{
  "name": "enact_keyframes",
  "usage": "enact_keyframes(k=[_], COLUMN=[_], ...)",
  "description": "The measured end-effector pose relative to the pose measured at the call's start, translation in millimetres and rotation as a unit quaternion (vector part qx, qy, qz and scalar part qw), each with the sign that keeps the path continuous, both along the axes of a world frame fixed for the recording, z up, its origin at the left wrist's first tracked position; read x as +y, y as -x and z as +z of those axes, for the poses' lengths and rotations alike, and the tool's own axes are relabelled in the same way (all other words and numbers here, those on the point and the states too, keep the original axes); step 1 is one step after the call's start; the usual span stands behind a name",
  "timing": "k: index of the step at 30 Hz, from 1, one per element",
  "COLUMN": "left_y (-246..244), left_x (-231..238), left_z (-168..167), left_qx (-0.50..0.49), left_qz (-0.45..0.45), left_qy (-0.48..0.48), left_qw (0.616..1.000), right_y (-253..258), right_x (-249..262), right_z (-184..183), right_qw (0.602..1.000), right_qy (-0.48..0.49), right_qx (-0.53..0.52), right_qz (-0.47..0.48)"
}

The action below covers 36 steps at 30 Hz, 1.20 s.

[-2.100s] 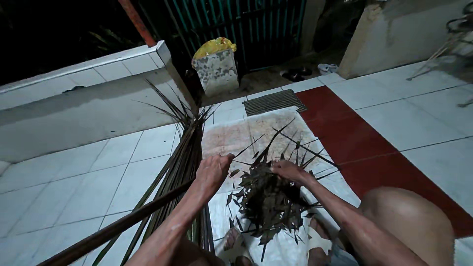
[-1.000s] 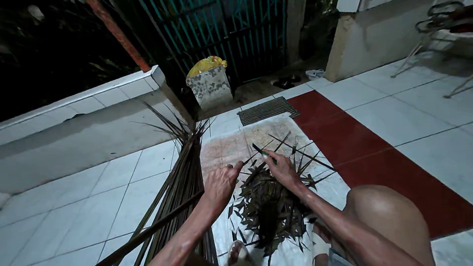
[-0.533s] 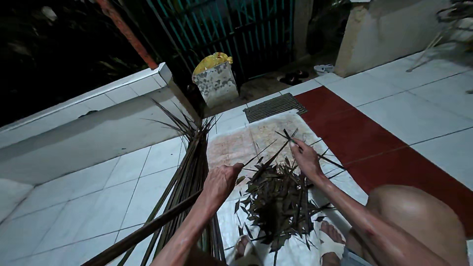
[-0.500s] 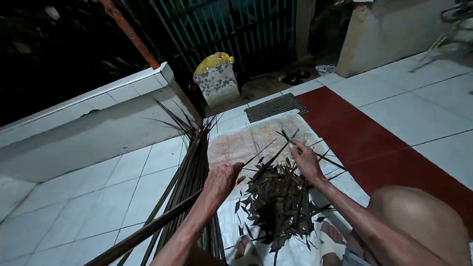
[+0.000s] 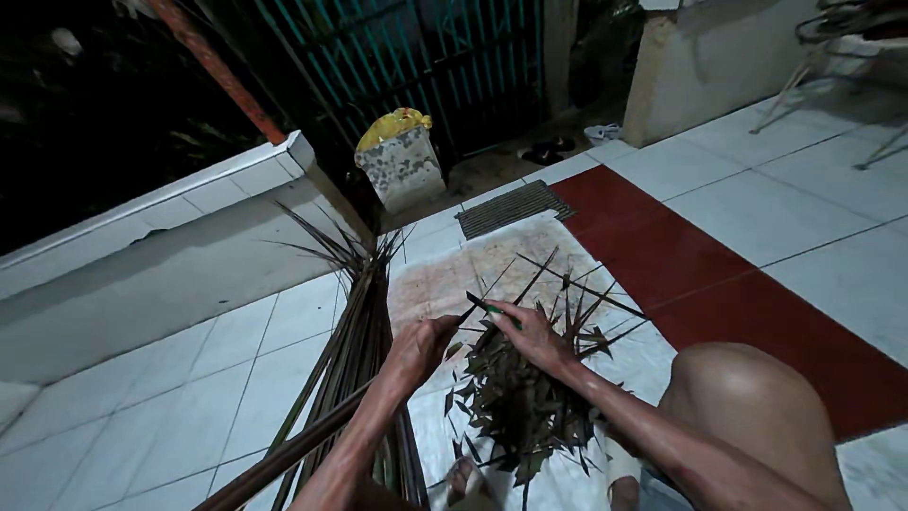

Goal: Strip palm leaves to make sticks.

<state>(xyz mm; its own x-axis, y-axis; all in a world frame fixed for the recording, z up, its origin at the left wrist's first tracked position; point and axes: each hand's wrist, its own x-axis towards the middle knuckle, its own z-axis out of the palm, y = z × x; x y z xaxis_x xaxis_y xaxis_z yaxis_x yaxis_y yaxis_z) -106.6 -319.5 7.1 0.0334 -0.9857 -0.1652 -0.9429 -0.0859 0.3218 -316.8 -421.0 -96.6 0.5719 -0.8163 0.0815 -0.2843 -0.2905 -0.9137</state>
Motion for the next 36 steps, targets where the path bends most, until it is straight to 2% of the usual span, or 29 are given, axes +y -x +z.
enact_keyframes(k=[14, 21, 24, 28, 36], left_y=[6, 3, -2, -1, 13], left_x=[4, 10, 10, 11, 2], left_z=[0, 5, 3, 7, 4], left_qx=[0.003, 0.011, 0.0, -0.045, -0.144], left_qz=[-0.02, -0.017, -0.003, 0.024, 0.027], left_qy=[-0.001, -0.002, 0.001, 0.012, 0.038], left_qw=[1.0, 1.0, 1.0, 0.999, 0.989], right_y=[10, 26, 33, 29, 5], right_x=[-27, -60, -63, -50, 0], right_z=[-1, -21, -26, -18, 13], right_qw=[0.994, 0.975, 0.97, 0.978, 0.999], right_qy=[-0.003, -0.081, -0.082, -0.048, -0.004], right_qx=[0.024, 0.014, 0.015, -0.022, -0.04], right_qz=[-0.106, -0.205, -0.23, -0.2, -0.019])
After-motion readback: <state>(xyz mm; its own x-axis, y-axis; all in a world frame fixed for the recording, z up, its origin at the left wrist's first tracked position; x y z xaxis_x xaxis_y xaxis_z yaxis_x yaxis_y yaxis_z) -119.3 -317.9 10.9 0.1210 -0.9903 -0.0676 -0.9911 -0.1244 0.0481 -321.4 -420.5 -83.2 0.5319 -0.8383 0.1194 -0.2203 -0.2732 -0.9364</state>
